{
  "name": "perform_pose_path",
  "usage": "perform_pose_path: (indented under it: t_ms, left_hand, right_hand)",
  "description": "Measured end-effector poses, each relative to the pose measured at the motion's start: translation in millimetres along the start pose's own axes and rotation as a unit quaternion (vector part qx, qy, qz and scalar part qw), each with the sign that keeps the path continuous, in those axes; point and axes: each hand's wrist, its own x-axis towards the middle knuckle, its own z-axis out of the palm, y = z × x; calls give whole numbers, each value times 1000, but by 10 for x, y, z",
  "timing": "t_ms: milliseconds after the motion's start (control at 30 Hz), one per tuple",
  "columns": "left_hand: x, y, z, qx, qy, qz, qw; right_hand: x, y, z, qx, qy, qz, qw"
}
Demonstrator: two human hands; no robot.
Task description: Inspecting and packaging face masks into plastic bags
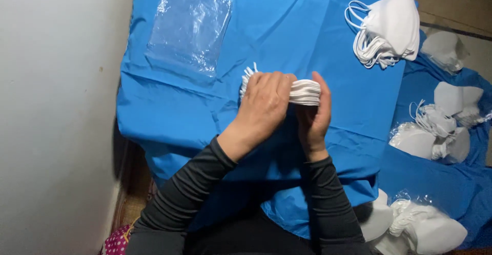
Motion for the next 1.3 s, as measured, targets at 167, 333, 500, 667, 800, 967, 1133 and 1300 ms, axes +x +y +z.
perform_pose_path:
  t_ms: [167,333,500,667,800,967,1133,1300]
  left_hand:
    - [100,53,-30,12,29,3,999]
    - [97,95,38,-23,46,-1,999]
    - [95,123,-4,-42,46,6,998]
    - [123,125,-62,-4,53,5,999]
    - [132,137,-91,-28,43,1,999]
    - [40,133,13,-17,52,-12,998]
    - [62,127,8,-9,51,-5,999]
    - [37,140,12,-26,55,0,998]
  right_hand:
    - [7,136,27,41,-11,-38,998]
    - [-40,79,52,33,14,-42,998]
    - [-53,51,-25,2,30,-46,998]
    - [-46,-298,-9,-83,1,-17,996]
    - [-79,-152,23,-75,19,-19,997]
    - [-107,78,45,-48,2,-69,996]
    - [-80,99,-1,-51,-13,-105,993]
    - [-5,-173,-22,-54,35,-178,982]
